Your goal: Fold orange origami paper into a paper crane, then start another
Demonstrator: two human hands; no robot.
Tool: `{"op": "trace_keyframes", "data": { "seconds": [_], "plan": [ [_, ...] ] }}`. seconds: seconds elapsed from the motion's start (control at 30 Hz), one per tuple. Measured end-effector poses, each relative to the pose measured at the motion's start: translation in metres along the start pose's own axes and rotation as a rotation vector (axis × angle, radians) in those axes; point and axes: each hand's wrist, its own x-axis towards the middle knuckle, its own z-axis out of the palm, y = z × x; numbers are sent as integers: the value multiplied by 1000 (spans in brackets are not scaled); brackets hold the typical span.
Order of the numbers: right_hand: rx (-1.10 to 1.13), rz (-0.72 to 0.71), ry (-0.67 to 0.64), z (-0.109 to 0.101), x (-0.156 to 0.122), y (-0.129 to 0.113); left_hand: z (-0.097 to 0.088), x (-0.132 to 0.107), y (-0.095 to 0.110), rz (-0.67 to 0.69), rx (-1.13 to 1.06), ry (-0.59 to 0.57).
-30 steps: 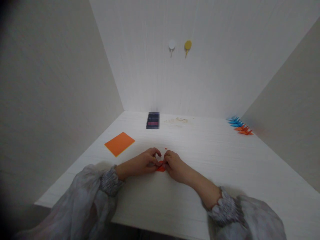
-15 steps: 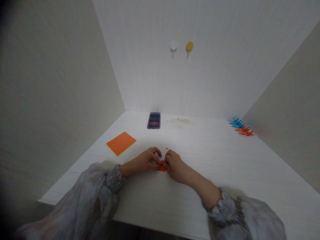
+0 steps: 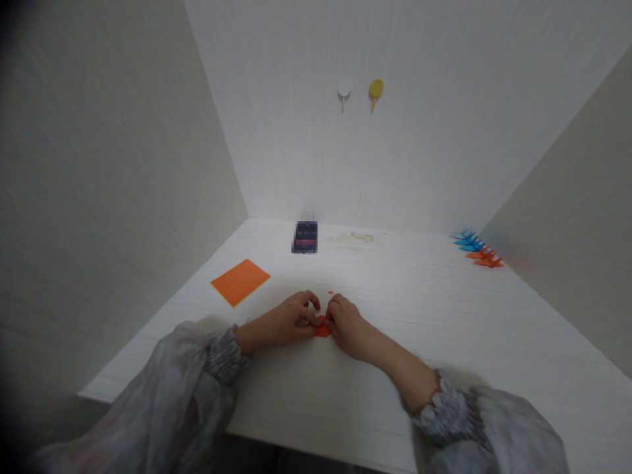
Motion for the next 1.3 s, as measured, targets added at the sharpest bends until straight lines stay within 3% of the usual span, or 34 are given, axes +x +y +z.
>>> {"op": "trace_keyframes", "data": {
  "seconds": [0.43,0.83,1.3],
  "plan": [
    [8,27,-22,-1,-1,-6,9,0,-6,-70,-98,98],
    [225,-58,-74,-4,-2,8,11,0,-9,-51,-76,74],
    [121,39,-28,0,1,0,16,0,-9,-114,-164,133]
  ]
}}
